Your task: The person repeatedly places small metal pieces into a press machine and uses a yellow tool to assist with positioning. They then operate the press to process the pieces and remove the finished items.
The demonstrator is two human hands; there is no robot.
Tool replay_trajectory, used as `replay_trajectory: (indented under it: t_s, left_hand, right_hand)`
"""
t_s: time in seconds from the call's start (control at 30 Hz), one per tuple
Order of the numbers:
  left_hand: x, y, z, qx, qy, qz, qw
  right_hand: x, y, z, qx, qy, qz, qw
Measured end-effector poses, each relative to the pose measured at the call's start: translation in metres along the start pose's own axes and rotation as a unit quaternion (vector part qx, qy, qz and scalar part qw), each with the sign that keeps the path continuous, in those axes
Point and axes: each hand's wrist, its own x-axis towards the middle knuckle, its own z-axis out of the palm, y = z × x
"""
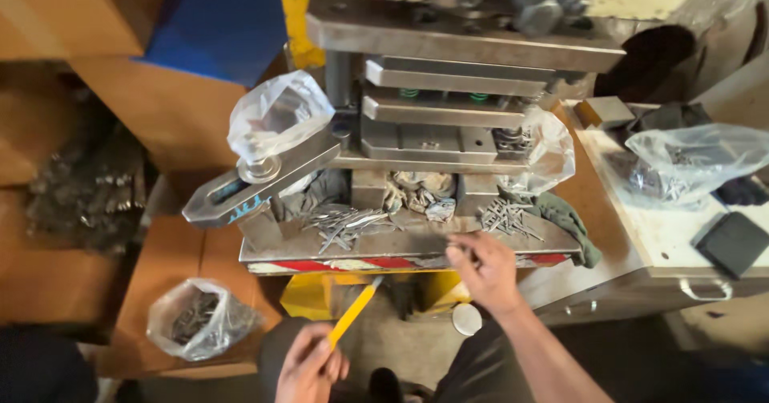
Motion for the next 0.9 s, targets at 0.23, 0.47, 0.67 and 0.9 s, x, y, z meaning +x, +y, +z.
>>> replay_trajectory:
  t_s: [0.23, 0.47, 0.67, 0.9]
  left_hand:
    - [0.104, 0.103, 0.241, 0.261, -0.023, 0.165, 0.951]
    - [0.178, 0.095, 0.308, 0.325, 0.004, 0.25, 0.912]
    - [0.187, 0.087, 0.306, 0.26, 0.037, 0.157, 0.952]
    - [0.173, 0.072, 0.3, 0.208, -0.006, 0.171, 0.963]
  right_hand:
    - [0.016, 0.035, -0.009, 0.168, -0.037, -0.007, 0.985]
    - [0.022, 0.032, -0.014, 0.224, -0.07, 0.04, 0.971]
    - [0.023, 0.03, -0.019, 0.214, -0.063, 0.014, 0.975]
    - [0.022, 0.03, -0.019, 0.189, -0.059, 0.025, 0.98]
